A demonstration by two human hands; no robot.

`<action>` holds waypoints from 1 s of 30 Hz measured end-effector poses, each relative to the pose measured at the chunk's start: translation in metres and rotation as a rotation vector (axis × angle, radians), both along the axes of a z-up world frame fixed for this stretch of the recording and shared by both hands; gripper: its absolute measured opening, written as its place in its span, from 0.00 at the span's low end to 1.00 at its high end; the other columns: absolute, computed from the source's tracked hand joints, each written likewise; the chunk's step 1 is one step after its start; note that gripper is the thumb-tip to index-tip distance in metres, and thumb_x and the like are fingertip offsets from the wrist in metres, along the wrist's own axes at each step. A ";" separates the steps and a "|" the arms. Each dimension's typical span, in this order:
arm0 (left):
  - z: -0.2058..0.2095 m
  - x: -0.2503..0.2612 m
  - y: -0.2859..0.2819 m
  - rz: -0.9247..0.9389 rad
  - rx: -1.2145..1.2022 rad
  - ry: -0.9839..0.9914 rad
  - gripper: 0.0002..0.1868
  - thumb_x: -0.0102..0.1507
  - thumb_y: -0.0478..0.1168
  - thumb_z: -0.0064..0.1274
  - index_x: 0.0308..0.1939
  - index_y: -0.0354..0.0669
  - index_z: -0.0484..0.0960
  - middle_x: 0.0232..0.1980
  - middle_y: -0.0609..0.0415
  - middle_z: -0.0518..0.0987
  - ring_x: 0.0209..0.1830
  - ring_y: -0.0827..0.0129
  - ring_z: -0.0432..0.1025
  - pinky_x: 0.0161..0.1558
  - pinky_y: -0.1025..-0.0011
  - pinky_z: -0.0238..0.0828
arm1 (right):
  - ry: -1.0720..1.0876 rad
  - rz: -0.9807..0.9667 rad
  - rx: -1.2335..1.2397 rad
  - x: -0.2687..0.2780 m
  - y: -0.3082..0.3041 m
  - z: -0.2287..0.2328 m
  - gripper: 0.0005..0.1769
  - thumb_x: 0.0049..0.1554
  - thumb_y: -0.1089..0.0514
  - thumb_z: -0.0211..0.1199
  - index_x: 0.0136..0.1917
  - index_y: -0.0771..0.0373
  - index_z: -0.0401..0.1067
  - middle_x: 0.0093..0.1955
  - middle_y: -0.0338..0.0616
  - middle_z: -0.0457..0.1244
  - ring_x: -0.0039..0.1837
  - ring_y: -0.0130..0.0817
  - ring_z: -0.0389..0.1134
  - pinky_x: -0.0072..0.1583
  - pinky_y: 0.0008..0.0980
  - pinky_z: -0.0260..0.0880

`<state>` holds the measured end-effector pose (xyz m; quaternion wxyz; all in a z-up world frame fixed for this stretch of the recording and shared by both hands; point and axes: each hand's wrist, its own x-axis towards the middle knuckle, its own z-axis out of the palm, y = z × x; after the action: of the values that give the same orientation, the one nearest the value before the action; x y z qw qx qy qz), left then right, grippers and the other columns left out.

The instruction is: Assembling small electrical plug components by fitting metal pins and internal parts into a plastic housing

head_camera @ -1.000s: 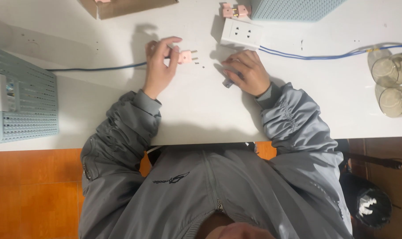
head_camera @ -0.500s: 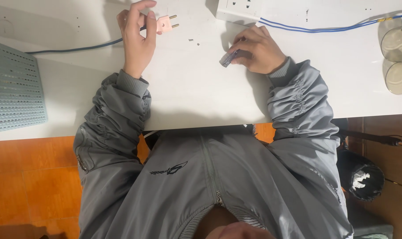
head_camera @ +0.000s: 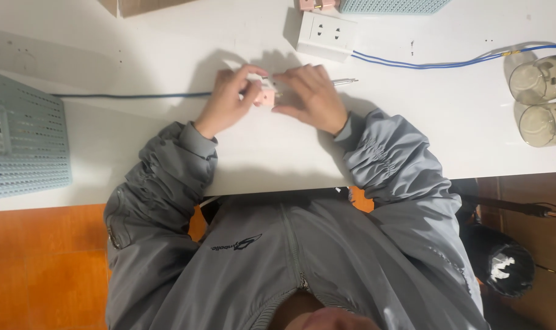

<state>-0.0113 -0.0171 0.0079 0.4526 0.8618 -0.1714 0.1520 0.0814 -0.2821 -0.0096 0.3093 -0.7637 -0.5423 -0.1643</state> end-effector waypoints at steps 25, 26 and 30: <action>-0.026 0.007 0.015 -0.206 0.332 0.122 0.35 0.71 0.56 0.71 0.78 0.53 0.77 0.52 0.61 0.86 0.56 0.63 0.72 0.69 0.50 0.57 | 0.103 -0.030 0.079 0.015 -0.017 0.003 0.23 0.70 0.43 0.79 0.61 0.66 0.86 0.48 0.46 0.69 0.51 0.43 0.68 0.57 0.42 0.61; -0.029 0.008 0.014 -0.207 0.330 0.123 0.35 0.71 0.56 0.71 0.78 0.53 0.77 0.52 0.61 0.86 0.56 0.63 0.72 0.69 0.50 0.57 | 0.104 -0.032 0.078 0.017 -0.019 0.004 0.23 0.70 0.43 0.79 0.61 0.66 0.86 0.48 0.46 0.69 0.51 0.43 0.68 0.57 0.42 0.61; -0.034 0.007 0.008 -0.198 0.418 0.009 0.21 0.76 0.58 0.65 0.68 0.57 0.86 0.52 0.62 0.83 0.59 0.66 0.69 0.69 0.52 0.56 | 0.098 -0.227 -0.125 0.023 -0.022 -0.002 0.23 0.70 0.42 0.77 0.62 0.65 0.86 0.47 0.43 0.66 0.51 0.38 0.64 0.60 0.40 0.60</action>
<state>-0.0040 -0.0092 -0.0260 0.2775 0.9165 -0.2807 0.0643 0.1041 -0.3045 -0.0120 0.2667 -0.8450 -0.4459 -0.1264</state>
